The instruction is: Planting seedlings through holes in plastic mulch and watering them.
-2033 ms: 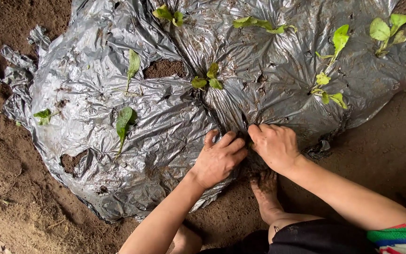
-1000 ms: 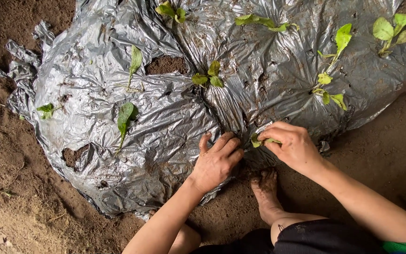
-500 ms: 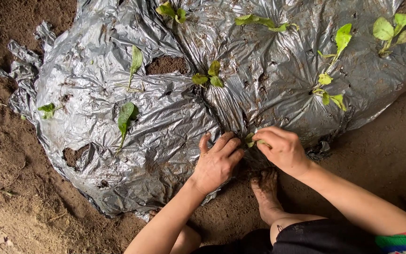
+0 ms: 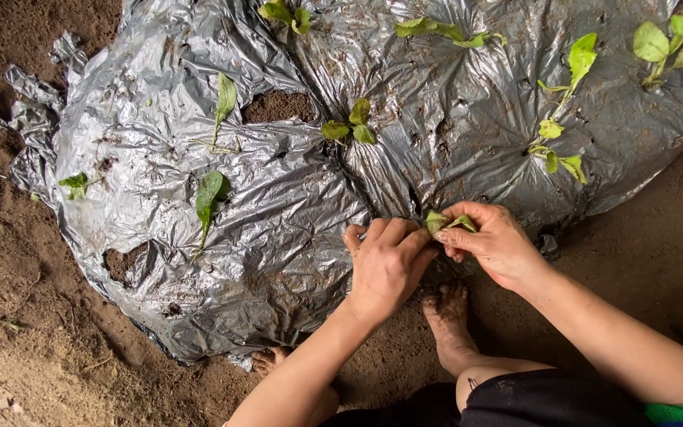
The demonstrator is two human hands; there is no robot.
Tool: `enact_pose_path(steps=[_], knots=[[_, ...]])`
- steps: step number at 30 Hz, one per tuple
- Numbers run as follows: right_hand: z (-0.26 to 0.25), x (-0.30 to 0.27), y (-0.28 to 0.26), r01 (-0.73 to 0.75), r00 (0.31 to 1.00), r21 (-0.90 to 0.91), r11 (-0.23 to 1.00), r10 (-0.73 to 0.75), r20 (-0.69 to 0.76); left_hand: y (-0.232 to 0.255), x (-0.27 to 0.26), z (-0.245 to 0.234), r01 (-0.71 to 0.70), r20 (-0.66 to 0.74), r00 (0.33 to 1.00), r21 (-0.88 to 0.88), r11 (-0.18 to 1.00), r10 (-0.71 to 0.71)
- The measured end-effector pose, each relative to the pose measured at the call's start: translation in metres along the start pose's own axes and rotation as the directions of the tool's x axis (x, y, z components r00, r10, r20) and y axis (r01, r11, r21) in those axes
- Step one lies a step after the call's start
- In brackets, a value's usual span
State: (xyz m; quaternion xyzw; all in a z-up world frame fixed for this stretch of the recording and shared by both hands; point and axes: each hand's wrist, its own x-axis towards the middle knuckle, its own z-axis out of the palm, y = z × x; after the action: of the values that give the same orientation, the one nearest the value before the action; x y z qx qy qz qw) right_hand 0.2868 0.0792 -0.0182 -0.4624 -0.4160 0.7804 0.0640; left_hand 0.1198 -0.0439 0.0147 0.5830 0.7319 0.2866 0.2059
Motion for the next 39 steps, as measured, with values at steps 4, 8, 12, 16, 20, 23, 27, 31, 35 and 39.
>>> enact_pose_path(steps=[4, 8, 12, 16, 20, 23, 27, 31, 35, 39], knots=[[0.002, -0.003, -0.021, 0.084, 0.996, -0.201, 0.976, -0.087, -0.006, -0.006, 0.000, 0.011, 0.018, -0.016, 1.000, 0.011, 1.000, -0.018], [-0.003, -0.001, -0.028, 0.224, 0.967, -0.542, 0.810, -0.256, 0.017, -0.016, -0.004, 0.022, -0.064, -0.066, 0.995, 0.127, 0.990, 0.073], [0.006, -0.006, -0.038, 0.258, 0.950, -0.600, 0.757, -0.311, 0.016, -0.020, -0.014, 0.021, -0.123, -0.041, 0.990, 0.177, 0.976, 0.132], [0.010, -0.001, -0.021, 0.343, 0.929, -0.665, 0.663, -0.343, 0.138, -0.017, -0.015, 0.013, -0.161, -0.011, 0.986, 0.222, 0.962, 0.167], [0.002, 0.009, 0.024, 0.455, 0.846, -0.816, 0.355, -0.457, 0.273, -0.016, -0.014, 0.015, -0.170, -0.040, 0.982, 0.241, 0.956, 0.185], [0.002, 0.010, 0.026, 0.489, 0.811, -0.849, 0.201, -0.463, 0.358, -0.015, -0.015, 0.014, -0.165, -0.042, 0.983, 0.248, 0.954, 0.181], [0.007, 0.003, 0.015, 0.523, 0.761, -0.847, 0.100, -0.503, 0.410, -0.015, -0.014, 0.012, -0.168, -0.043, 0.982, 0.249, 0.954, 0.185], [0.008, 0.004, 0.018, 0.532, 0.725, -0.846, -0.044, -0.492, 0.482, -0.016, -0.013, 0.014, -0.171, -0.055, 0.980, 0.246, 0.954, 0.190], [0.016, 0.002, 0.013, 0.498, 0.711, -0.858, -0.128, -0.506, 0.488, -0.016, -0.013, 0.012, -0.174, -0.060, 0.979, 0.258, 0.950, 0.196], [0.014, 0.009, 0.019, 0.462, 0.695, -0.873, -0.155, -0.548, 0.465, -0.015, -0.013, 0.012, -0.164, -0.057, 0.981, 0.254, 0.953, 0.184]])
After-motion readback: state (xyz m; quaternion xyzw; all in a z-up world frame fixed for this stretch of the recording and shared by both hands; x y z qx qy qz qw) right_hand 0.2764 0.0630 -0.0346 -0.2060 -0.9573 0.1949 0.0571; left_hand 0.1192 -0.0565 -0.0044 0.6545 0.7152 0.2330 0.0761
